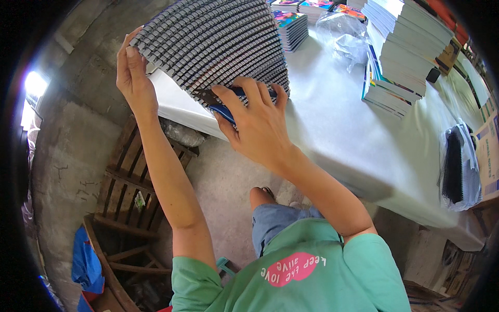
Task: The person removes stacks of spiral-bound notebooks from a large cardboard box and places them onto a white table. They then use a pair of blue-handled snips to cut off excess wire or binding material from the edge of one stack of notebooks.
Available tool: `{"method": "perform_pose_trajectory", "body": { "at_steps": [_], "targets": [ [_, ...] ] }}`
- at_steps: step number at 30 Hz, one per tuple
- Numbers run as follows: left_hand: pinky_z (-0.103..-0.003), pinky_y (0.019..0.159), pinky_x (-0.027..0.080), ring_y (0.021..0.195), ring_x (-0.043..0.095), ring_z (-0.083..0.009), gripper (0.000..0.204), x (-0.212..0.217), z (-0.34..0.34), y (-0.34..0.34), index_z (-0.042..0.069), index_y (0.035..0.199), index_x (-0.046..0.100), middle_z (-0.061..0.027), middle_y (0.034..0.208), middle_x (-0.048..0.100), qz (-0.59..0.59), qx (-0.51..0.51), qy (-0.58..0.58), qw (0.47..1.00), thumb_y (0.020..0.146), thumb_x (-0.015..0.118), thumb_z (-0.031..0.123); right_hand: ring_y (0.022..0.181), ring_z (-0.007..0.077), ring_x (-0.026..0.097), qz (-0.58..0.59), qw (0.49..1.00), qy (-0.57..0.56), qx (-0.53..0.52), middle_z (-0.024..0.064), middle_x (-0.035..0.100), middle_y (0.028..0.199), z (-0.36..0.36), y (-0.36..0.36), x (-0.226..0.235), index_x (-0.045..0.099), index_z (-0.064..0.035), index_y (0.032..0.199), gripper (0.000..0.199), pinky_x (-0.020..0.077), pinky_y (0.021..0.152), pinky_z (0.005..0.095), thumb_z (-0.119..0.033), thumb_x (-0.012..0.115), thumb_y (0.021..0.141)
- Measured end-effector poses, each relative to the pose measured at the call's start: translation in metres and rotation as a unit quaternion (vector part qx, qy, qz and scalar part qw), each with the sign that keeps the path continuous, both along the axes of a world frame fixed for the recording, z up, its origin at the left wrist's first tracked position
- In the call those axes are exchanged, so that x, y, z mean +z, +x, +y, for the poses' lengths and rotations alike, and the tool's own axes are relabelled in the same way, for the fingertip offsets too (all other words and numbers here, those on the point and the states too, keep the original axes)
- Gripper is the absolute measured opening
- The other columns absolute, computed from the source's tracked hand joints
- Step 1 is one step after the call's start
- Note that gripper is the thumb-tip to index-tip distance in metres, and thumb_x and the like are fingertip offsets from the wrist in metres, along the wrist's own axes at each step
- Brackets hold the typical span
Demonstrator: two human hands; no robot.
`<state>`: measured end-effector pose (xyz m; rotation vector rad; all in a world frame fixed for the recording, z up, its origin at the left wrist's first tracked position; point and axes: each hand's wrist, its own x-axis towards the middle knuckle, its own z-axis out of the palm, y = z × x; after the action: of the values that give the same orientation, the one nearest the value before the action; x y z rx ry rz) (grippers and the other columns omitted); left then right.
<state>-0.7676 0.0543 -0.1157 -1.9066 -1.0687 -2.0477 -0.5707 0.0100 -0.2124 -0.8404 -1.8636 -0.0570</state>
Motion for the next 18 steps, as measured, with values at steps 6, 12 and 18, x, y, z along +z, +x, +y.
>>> {"method": "perform_pose_trajectory", "body": {
  "at_steps": [6,12,18],
  "targets": [
    [-0.028,0.088,0.044,0.096,0.055,-0.0091,0.035,-0.001,0.003,-0.003,0.008,0.119,0.059,-0.0015,0.104,0.061,-0.003,-0.019,0.015,1.0,0.099,0.045,0.032,0.094,0.0268,0.056,-0.017,0.996,-0.057,0.067,0.0111,0.053,0.105,0.004,-0.003,0.002,0.056,-0.014,0.118,0.038,0.0416,0.081,0.0409,-0.023,0.064,0.082],
    [-0.035,0.095,0.043,0.106,0.056,-0.0143,0.037,0.001,-0.002,0.009,0.008,0.12,0.058,-0.0046,0.115,0.061,-0.003,-0.017,0.025,1.0,0.099,0.042,0.033,0.089,0.0273,0.057,0.141,0.938,-0.23,0.216,0.0113,0.055,0.098,0.007,-0.006,-0.007,0.057,-0.0136,0.113,0.035,0.0437,0.073,0.0398,-0.027,0.064,0.081],
    [-0.038,0.097,0.042,0.109,0.055,-0.0151,0.037,0.001,-0.002,0.004,0.008,0.119,0.059,-0.0046,0.117,0.06,-0.003,0.001,0.002,1.0,0.099,0.043,0.035,0.1,0.0259,0.052,0.015,1.0,-0.02,0.005,0.0109,0.052,0.105,0.0,0.0,-0.015,0.055,-0.0156,0.116,0.039,0.036,0.086,0.0473,-0.027,0.065,0.08]
  ]
}}
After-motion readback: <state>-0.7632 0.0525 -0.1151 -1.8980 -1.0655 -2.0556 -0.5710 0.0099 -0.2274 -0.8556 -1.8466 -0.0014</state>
